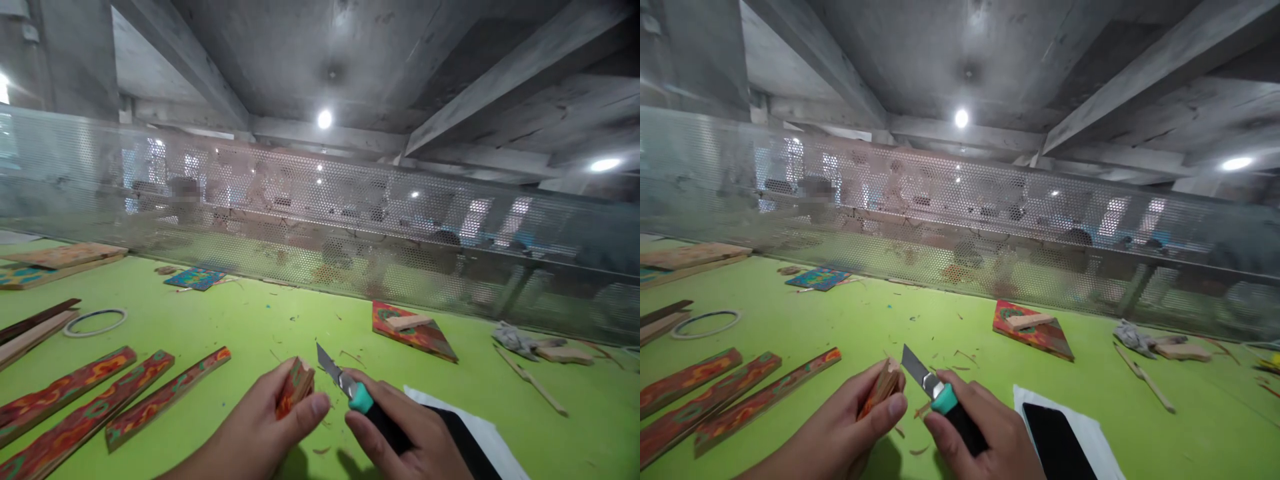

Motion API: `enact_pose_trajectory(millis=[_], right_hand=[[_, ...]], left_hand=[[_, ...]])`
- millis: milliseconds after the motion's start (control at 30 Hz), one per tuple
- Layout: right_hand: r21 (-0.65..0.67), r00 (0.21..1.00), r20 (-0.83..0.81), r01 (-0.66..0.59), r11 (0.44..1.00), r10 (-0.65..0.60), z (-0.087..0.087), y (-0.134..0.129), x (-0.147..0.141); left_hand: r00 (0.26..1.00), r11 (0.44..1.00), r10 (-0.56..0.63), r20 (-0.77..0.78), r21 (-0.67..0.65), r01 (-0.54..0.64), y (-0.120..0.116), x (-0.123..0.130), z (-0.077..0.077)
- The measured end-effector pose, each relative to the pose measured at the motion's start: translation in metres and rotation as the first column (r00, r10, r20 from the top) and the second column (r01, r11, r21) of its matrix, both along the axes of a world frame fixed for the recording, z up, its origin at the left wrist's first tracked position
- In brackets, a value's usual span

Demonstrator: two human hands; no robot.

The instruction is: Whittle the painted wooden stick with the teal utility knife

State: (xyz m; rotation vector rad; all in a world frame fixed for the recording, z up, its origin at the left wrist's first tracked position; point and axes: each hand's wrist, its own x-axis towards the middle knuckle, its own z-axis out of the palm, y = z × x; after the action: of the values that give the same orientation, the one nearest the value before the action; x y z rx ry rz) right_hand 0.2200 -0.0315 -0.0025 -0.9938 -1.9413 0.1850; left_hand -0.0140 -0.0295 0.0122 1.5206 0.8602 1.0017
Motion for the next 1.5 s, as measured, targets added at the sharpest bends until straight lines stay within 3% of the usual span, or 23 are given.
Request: enact_pose_trajectory(millis=[133,300,467,633,767,867,1033,1300,1500], right_hand=[[-0.06,0.999,0.031,-0.011,0.998,0.013,0.005,0.0,0.004],[-0.062,0.999,0.027,-0.033,0.998,0.034,0.011,0.0,0.006],[-0.106,0.999,0.002,-0.051,0.993,0.052,0.004,0.001,0.009],[-0.129,0.999,-0.006,-0.036,0.991,0.036,0.001,0.001,0.009],[-0.096,0.999,0.018,-0.045,0.994,0.047,0.007,0.001,0.006],[-0.081,0.996,0.016,-0.089,0.993,0.09,0.01,-0.001,0.004],[-0.185,0.986,0.003,-0.162,0.969,0.165,0.014,-0.007,0.003],[-0.171,0.953,0.072,-0.278,0.945,0.293,-0.001,-0.003,0.008],[-0.181,0.95,0.122,-0.263,0.948,0.287,-0.011,-0.001,0.007]], left_hand=[[0.999,0.997,-0.052,0.013,0.063,0.051,0.0,-0.003,0.005],[0.997,0.997,-0.056,0.054,-0.055,0.059,-0.002,0.0,0.007],[0.98,0.964,-0.076,0.184,-0.239,0.12,-0.001,0.009,-0.006],[0.937,0.926,-0.139,0.322,-0.294,0.238,0.003,0.018,-0.019],[0.941,0.963,-0.125,0.313,-0.188,0.191,0.002,0.013,-0.012],[0.968,0.976,-0.152,0.2,-0.125,0.179,-0.001,0.006,0.002],[0.951,0.959,-0.23,0.206,-0.119,0.258,-0.006,0.004,0.018],[0.954,0.959,-0.254,0.161,-0.086,0.27,-0.003,0.003,0.006],[0.936,0.94,-0.324,0.138,-0.063,0.335,-0.007,0.004,0.012]])
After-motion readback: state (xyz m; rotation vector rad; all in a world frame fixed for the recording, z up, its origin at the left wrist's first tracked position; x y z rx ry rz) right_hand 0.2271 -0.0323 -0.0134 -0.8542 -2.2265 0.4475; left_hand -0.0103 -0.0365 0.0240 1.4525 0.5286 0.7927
